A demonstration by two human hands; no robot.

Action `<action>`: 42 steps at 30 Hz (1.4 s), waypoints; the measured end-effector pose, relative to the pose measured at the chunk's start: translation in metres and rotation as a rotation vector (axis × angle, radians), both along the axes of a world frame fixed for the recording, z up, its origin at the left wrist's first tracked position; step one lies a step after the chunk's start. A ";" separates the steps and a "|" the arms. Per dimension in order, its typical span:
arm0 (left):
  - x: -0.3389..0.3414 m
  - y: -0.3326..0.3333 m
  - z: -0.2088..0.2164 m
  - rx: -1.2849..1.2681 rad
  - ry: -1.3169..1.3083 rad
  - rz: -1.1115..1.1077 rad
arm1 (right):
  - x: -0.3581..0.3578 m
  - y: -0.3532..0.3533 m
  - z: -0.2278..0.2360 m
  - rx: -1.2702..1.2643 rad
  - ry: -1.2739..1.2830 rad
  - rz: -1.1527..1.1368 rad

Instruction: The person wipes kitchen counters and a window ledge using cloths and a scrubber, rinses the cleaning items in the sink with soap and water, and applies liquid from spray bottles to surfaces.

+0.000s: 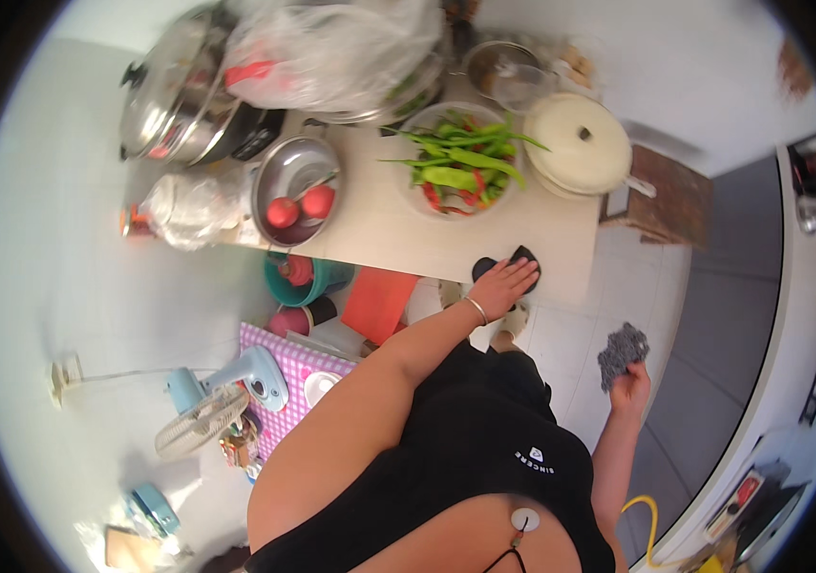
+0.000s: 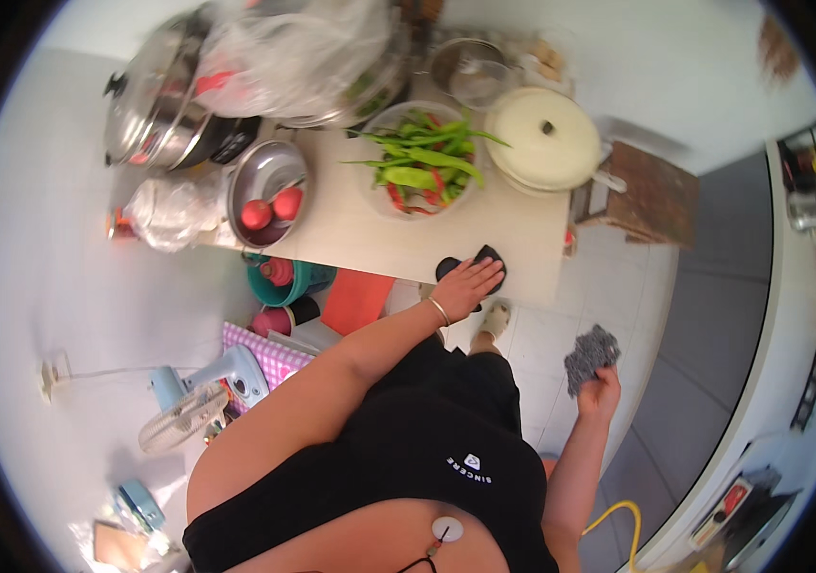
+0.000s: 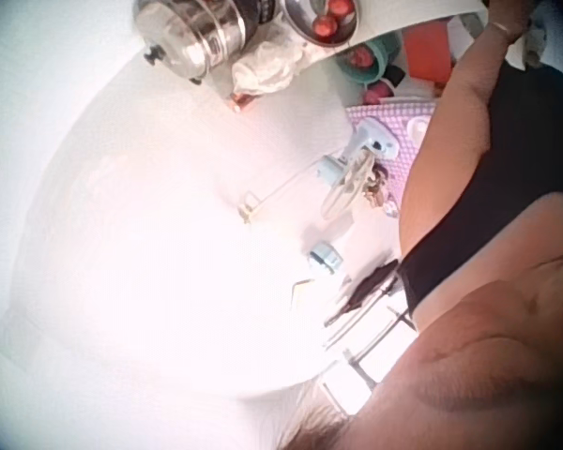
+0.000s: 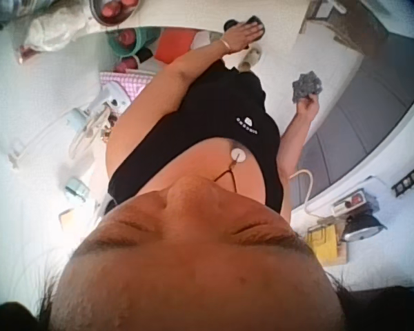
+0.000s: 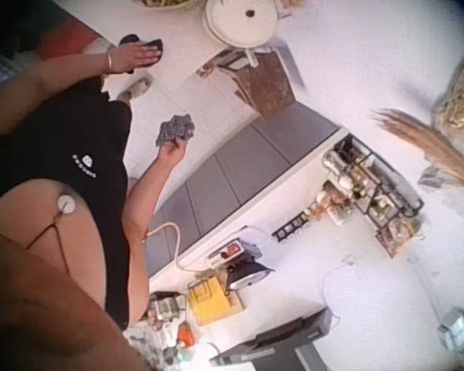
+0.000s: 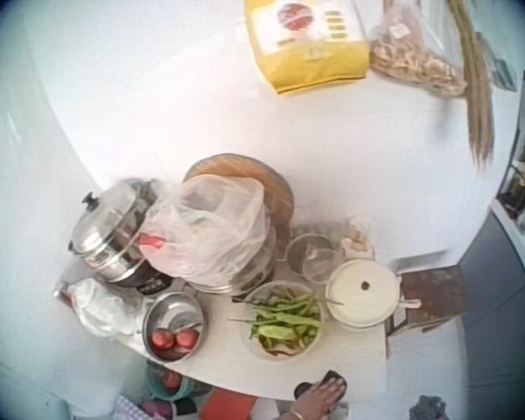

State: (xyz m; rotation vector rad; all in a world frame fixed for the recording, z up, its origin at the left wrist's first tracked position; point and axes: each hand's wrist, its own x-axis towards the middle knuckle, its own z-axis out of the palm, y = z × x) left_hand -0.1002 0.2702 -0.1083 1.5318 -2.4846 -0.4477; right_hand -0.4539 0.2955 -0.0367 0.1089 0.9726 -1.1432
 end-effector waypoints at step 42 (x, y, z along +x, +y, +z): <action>0.491 0.223 0.015 -0.037 -0.037 0.761 | 0.288 -0.027 0.097 0.012 0.225 0.432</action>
